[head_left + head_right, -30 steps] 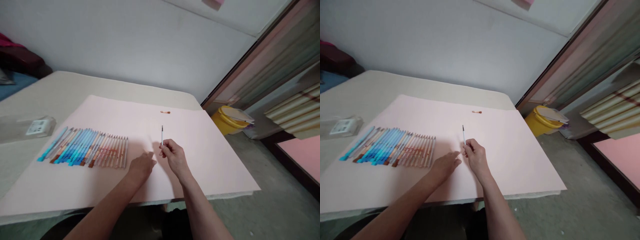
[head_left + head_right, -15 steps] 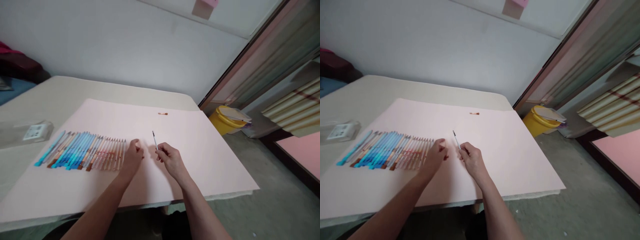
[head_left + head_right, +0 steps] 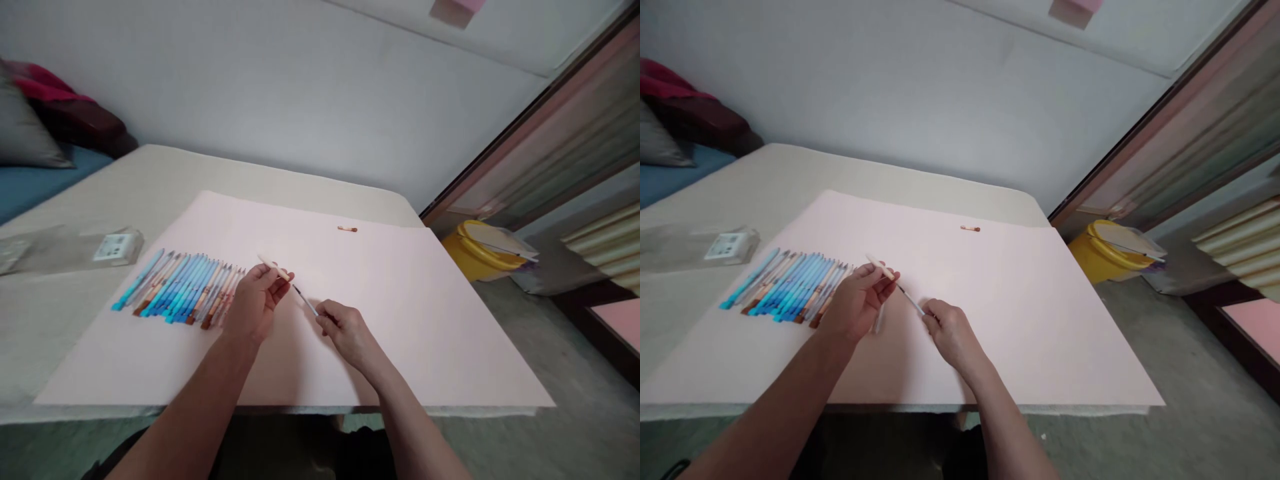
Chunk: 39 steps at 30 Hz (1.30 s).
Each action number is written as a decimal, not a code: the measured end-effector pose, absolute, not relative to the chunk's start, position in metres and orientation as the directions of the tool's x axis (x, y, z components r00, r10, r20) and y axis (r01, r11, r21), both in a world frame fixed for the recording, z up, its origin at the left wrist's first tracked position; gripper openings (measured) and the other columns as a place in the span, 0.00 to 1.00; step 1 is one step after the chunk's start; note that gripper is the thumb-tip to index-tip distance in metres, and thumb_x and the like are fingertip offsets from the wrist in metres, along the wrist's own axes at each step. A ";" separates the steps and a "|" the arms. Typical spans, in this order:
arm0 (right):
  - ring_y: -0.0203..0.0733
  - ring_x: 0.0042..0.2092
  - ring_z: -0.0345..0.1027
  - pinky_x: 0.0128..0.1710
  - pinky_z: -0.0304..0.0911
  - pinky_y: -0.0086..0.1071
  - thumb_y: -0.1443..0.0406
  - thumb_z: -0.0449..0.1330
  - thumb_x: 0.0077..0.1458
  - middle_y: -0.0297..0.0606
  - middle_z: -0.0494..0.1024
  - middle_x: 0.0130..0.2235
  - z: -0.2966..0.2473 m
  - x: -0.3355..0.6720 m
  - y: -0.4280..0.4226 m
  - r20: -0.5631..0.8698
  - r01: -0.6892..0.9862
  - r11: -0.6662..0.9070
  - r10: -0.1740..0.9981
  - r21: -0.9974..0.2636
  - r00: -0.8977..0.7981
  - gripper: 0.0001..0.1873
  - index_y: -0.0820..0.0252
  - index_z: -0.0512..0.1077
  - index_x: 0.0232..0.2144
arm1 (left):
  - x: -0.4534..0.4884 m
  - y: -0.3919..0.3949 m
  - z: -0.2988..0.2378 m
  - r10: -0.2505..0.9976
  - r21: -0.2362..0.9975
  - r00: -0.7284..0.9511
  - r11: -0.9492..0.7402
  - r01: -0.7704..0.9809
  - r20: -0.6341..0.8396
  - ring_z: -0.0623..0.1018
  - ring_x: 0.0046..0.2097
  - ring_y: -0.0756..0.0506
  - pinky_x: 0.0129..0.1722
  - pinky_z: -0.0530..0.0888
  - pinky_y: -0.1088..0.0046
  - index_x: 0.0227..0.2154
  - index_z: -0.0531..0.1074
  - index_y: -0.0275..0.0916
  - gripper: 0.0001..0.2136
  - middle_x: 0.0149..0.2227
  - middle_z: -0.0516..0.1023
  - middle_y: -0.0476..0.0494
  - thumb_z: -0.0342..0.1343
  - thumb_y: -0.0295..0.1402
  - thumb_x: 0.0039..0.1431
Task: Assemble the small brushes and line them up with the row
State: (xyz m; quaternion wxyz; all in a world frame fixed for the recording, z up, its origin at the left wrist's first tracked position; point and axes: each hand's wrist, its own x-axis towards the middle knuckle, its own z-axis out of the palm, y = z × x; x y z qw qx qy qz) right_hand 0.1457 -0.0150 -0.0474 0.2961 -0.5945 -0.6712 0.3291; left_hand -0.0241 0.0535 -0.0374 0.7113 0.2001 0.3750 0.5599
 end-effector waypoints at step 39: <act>0.33 0.24 0.65 0.25 0.63 0.26 0.66 0.57 0.53 0.29 0.70 0.23 -0.050 0.138 -0.015 -0.009 0.231 -0.044 0.988 -0.972 0.153 0.03 0.57 0.65 0.29 | 0.014 0.024 -0.054 0.910 0.786 0.259 0.410 -0.463 -0.323 0.76 0.33 0.48 0.35 0.73 0.70 0.32 0.66 0.37 0.08 0.35 0.77 0.41 0.57 0.33 0.52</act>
